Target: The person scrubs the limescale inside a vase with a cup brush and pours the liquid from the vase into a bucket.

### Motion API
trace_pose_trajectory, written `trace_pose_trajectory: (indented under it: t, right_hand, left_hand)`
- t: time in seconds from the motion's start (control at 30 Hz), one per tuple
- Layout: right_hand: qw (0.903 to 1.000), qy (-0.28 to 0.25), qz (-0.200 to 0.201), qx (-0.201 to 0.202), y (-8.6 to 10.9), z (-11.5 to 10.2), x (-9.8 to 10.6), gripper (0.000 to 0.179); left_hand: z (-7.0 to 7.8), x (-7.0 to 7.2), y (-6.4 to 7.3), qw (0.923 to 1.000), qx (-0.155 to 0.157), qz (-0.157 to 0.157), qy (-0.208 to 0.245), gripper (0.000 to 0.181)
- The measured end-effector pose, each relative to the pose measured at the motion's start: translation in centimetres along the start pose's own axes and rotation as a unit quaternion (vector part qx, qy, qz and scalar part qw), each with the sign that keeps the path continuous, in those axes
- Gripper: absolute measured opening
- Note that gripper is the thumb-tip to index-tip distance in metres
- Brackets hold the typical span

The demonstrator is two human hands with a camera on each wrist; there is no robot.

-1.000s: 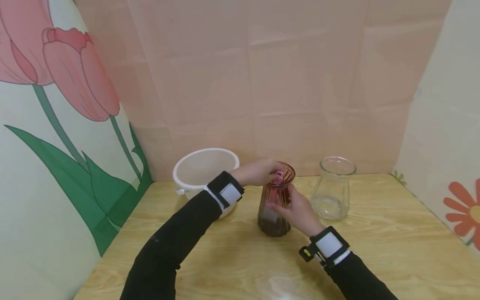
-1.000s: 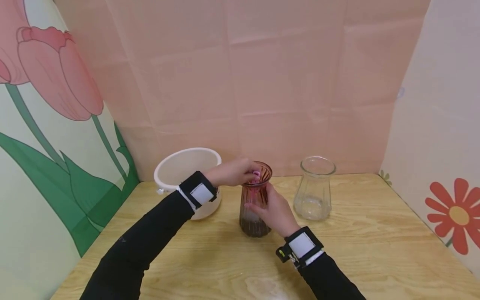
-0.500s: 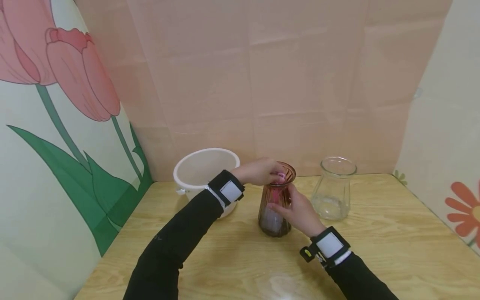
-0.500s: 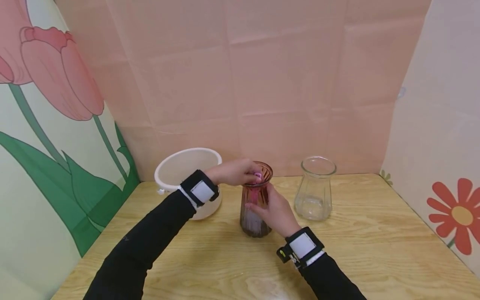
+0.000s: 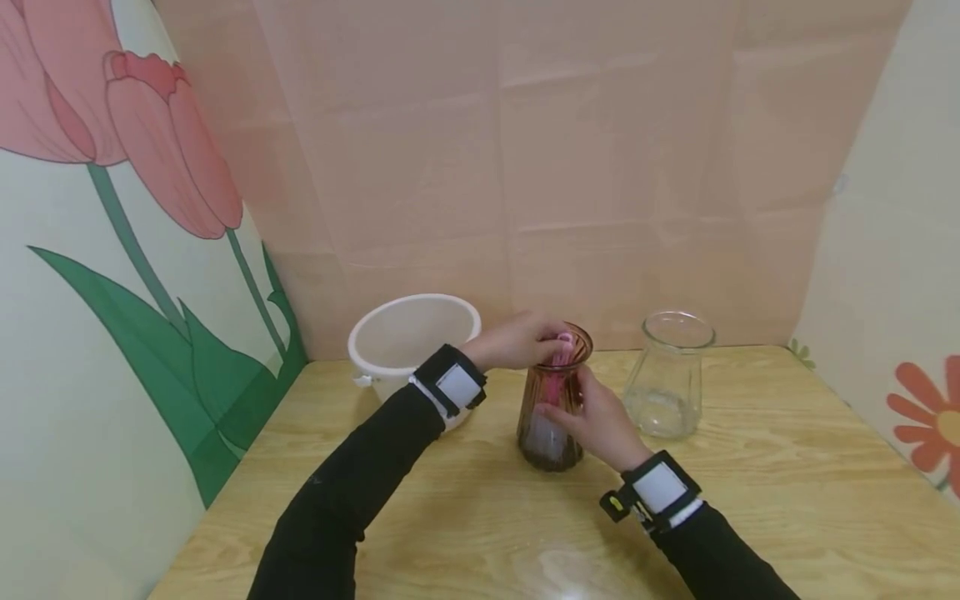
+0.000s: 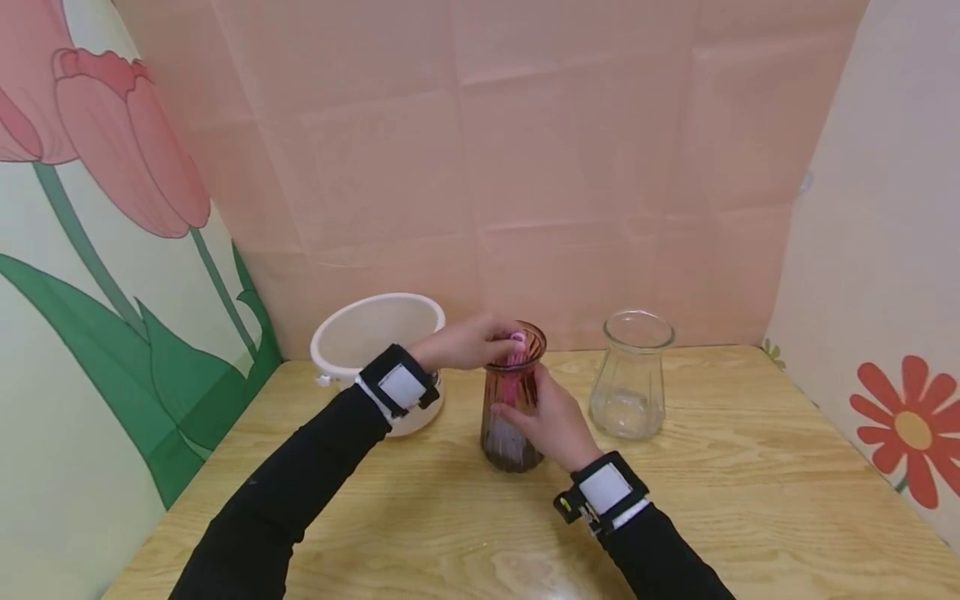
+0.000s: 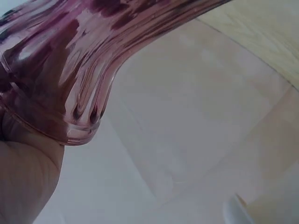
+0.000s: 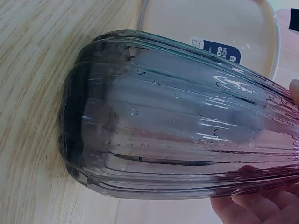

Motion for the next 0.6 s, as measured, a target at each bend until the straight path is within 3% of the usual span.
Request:
trace_pose_trajectory:
  t: [0.27, 0.43, 0.6]
  right_hand:
    - [1.0000, 0.000, 0.000, 0.000, -0.10, 0.09, 0.11, 0.083]
    - [1.0000, 0.002, 0.000, -0.005, -0.13, 0.16, 0.10, 0.085]
    - [1.0000, -0.001, -0.001, -0.006, -0.13, 0.19, 0.02, 0.085]
  left_hand:
    - [-0.46, -0.02, 0.39, 0.9901, 0.075, 0.082, 0.086, 0.022]
    - [-0.48, 0.24, 0.64, 0.9808, 0.098, 0.100, 0.135, 0.023]
    - [-0.49, 0.77, 0.76, 0.9768, 0.101, 0.114, 0.151, 0.026]
Point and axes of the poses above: each hand's wrist, its own y-axis away from the middle knuckle, its own x-axis out of the back of the hand, z = x × y, the point moved 2 cm from there along -y, towards the middle knuckle, and after that the axes turned 15 degrees about z, right-handed, at the moved point
